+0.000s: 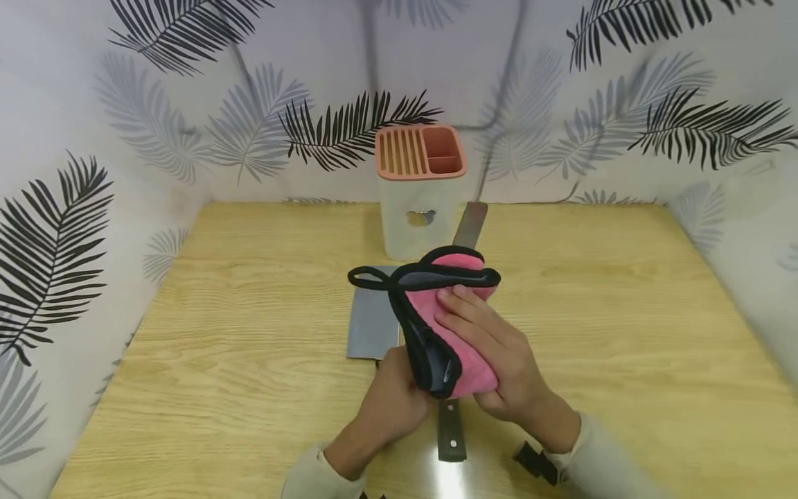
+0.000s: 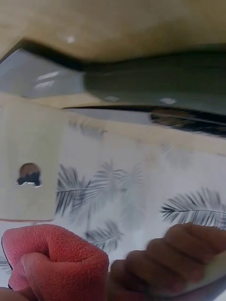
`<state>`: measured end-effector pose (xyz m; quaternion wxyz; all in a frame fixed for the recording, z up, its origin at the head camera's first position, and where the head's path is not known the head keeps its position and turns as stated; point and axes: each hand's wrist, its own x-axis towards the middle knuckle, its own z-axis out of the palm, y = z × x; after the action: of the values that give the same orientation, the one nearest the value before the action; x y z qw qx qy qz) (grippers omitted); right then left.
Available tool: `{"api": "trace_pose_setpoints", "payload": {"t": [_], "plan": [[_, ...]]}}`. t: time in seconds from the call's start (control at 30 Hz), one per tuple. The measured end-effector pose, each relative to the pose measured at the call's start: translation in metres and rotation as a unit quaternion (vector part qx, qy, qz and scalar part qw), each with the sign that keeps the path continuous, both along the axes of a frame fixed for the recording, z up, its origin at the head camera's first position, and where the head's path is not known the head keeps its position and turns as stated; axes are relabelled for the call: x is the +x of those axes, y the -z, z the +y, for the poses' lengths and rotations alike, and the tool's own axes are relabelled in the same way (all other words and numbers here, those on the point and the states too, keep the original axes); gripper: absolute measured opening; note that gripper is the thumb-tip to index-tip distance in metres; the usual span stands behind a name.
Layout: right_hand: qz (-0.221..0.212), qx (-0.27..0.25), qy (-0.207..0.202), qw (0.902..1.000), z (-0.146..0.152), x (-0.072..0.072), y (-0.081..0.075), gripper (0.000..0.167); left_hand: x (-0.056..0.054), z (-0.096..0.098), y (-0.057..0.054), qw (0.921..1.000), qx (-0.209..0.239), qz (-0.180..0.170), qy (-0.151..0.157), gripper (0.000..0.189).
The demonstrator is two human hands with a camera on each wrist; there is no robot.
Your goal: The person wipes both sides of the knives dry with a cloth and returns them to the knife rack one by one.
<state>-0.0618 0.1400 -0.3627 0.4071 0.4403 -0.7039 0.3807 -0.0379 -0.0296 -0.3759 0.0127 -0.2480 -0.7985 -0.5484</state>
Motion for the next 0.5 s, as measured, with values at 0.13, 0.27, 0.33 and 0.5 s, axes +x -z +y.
{"api": "trace_pose_setpoints", "payload": {"t": [0.13,0.27,0.33,0.5], "plan": [[-0.008,-0.026,0.026,0.9993,0.011,-0.012,-0.011,0.045,0.003,0.006,-0.006,0.9978,0.01,-0.06,0.024,0.004],[-0.013,-0.082,0.062,0.9946,0.022,-0.027,-0.022,0.054,0.008,0.009,-0.005,0.9976,0.017,-0.063,0.024,0.012],[-0.031,-0.125,0.091,0.9875,0.028,-0.034,-0.026,0.046,0.008,0.009,-0.003,0.9978,0.011,-0.061,0.022,0.015],[-0.175,-0.3,0.145,0.9266,0.045,-0.044,-0.035,0.016,0.005,0.004,0.0,0.9946,-0.025,-0.101,0.003,0.019]]}}
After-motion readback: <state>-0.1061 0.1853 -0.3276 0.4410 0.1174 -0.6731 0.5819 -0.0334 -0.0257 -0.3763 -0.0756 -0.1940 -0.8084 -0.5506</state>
